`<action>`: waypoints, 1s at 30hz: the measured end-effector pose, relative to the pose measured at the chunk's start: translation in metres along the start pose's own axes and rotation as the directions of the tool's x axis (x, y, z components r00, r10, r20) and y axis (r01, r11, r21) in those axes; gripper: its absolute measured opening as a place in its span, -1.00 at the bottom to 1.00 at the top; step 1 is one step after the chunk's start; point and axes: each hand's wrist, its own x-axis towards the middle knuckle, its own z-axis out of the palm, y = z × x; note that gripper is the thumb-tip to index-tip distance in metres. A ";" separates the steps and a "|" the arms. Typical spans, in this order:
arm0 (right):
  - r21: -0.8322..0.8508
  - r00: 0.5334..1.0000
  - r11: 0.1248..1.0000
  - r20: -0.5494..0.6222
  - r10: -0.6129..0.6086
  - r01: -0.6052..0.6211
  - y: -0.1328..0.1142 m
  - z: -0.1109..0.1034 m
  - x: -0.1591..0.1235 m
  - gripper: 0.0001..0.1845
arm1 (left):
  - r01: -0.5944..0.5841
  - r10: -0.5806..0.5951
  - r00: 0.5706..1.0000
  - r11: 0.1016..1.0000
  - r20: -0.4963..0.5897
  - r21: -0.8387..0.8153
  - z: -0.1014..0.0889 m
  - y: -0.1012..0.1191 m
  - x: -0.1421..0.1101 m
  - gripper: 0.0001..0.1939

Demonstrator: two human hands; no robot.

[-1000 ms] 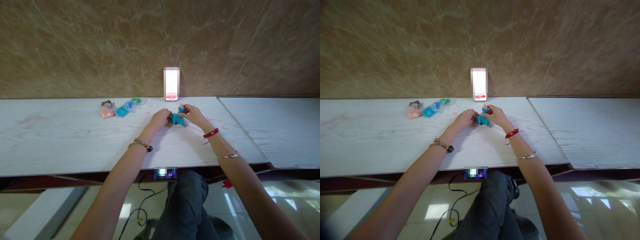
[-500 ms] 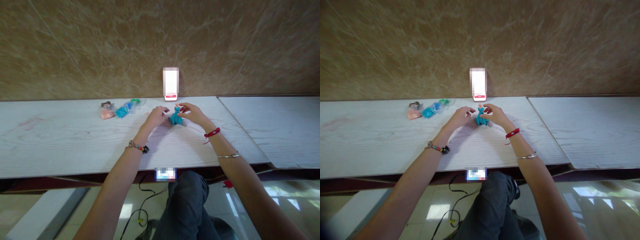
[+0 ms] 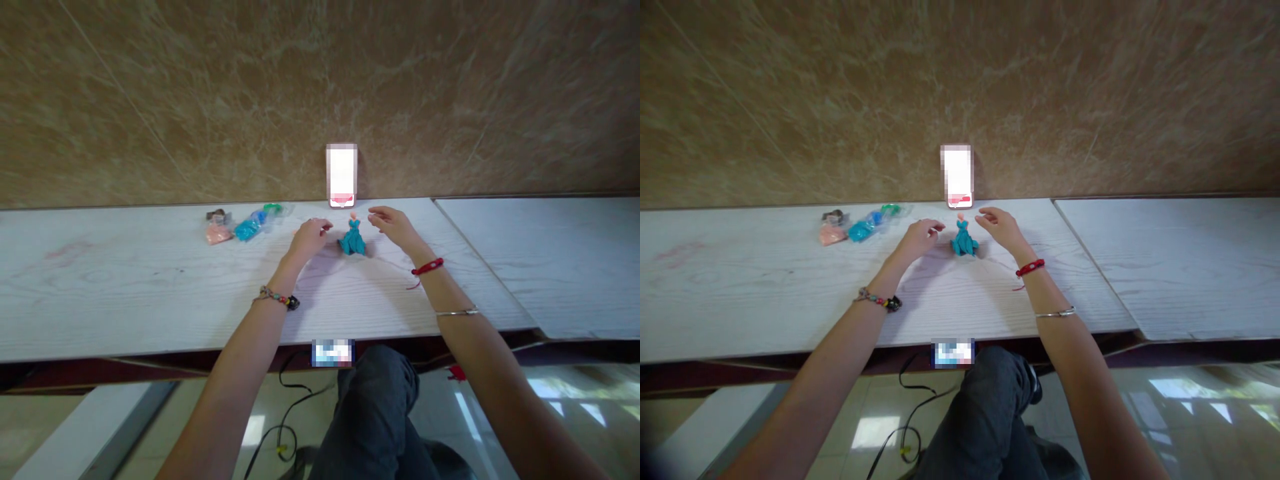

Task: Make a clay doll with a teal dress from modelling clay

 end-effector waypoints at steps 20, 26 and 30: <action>-0.086 0.958 0.988 0.266 -0.105 0.132 -0.003 0.002 -0.005 -0.81 | -0.157 0.214 0.968 0.923 0.129 -0.350 0.021 0.010 -0.004 -0.70; -0.162 0.972 0.986 0.225 0.063 -0.026 -0.001 0.005 -0.005 -0.70 | -0.102 0.179 0.975 0.887 0.132 -0.450 0.020 0.012 -0.004 -0.51; -0.157 0.970 0.987 0.236 0.058 -0.021 -0.006 0.006 -0.008 -0.68 | -0.037 0.163 0.969 0.841 0.187 -0.539 0.020 0.011 -0.006 -0.41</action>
